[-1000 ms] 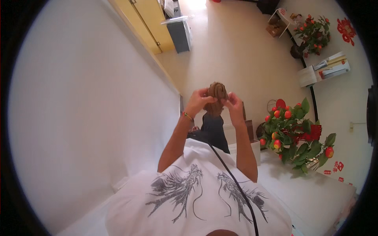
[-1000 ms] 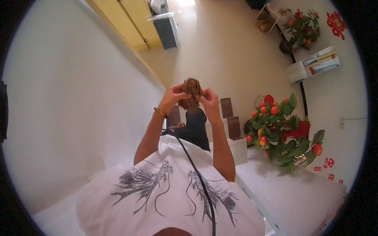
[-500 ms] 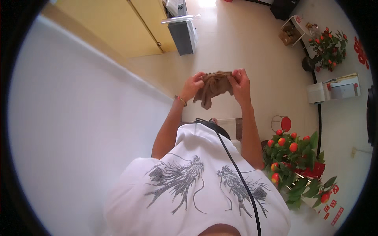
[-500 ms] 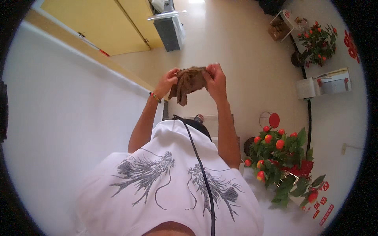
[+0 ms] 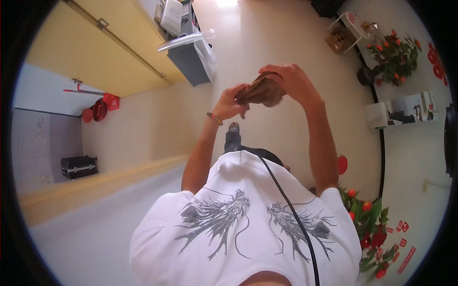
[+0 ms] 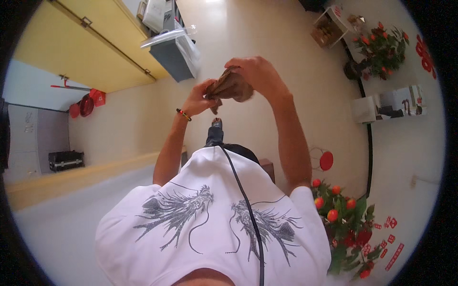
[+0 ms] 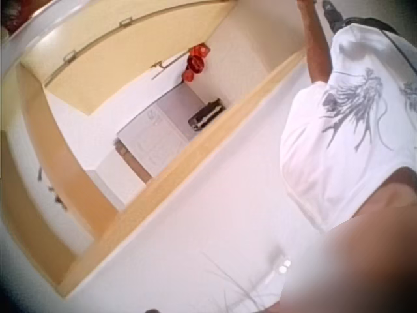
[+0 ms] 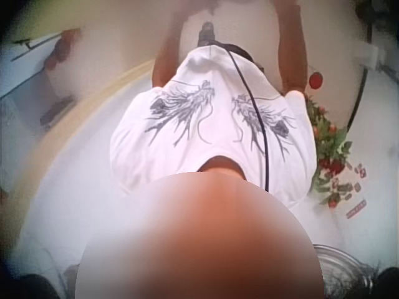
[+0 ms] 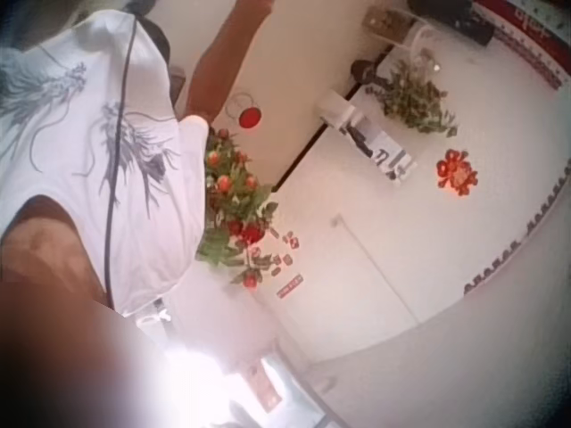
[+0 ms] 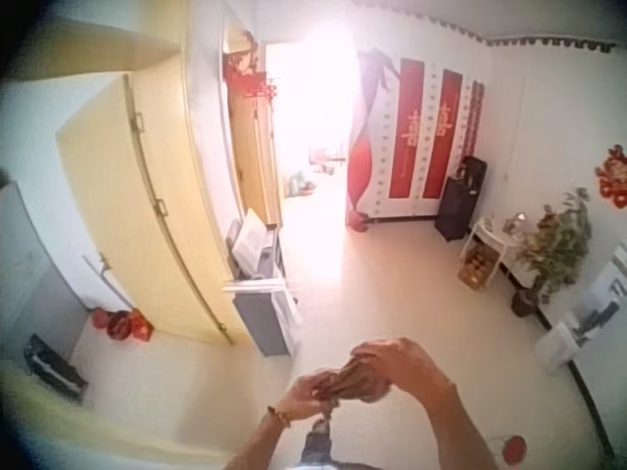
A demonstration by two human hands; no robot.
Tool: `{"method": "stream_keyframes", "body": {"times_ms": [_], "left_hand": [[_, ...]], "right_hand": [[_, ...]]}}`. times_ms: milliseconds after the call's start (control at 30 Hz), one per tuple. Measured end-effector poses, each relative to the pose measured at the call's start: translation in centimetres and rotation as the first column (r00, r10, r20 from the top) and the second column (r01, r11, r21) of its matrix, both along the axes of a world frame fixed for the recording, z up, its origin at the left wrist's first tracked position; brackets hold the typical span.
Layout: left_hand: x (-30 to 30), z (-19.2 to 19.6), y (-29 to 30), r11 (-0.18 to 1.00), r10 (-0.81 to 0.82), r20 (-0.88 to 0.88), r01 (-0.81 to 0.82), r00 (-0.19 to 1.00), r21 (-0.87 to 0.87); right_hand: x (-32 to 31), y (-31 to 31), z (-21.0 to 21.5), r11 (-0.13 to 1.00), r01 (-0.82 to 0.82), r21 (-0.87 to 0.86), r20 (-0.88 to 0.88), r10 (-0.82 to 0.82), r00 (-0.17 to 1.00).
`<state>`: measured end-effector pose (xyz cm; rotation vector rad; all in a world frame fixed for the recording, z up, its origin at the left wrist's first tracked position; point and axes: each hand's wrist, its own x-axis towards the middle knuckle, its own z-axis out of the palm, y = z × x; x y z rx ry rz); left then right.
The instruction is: Clean various surfaces including a sink, a white cabinet, and wooden furniture using a cloth.
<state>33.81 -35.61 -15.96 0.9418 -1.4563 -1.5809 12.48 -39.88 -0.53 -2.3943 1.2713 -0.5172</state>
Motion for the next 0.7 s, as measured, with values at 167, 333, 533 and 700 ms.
{"method": "stream_keyframes", "body": {"times_ms": [167,333,533,700], "left_hand": [[-0.9,-1.2,-10.7,0.993,-0.121,-0.003,0.121,0.993,-0.02],[-1.6,-5.3,-19.1,0.801,-0.291,-0.364,0.433,0.885,0.413],[-0.7,-6.7,-24.5,0.781,0.032,-0.575,0.339,0.817,0.525],[-0.4,-8.4,-31.3,0.793,0.252,-0.649,0.231,0.718,0.563]], "right_hand": [[-0.4,-10.8,-1.0,0.974,-0.222,0.033,-0.116,0.225,0.967],[-0.5,-20.4,-4.5,0.952,-0.193,0.239,-0.11,0.224,0.968],[-2.2,-25.4,-13.7,0.892,0.148,-0.427,0.293,-0.018,0.956],[-4.5,-28.3,-25.1,0.512,0.104,0.853,0.292,-0.632,0.718]]}}
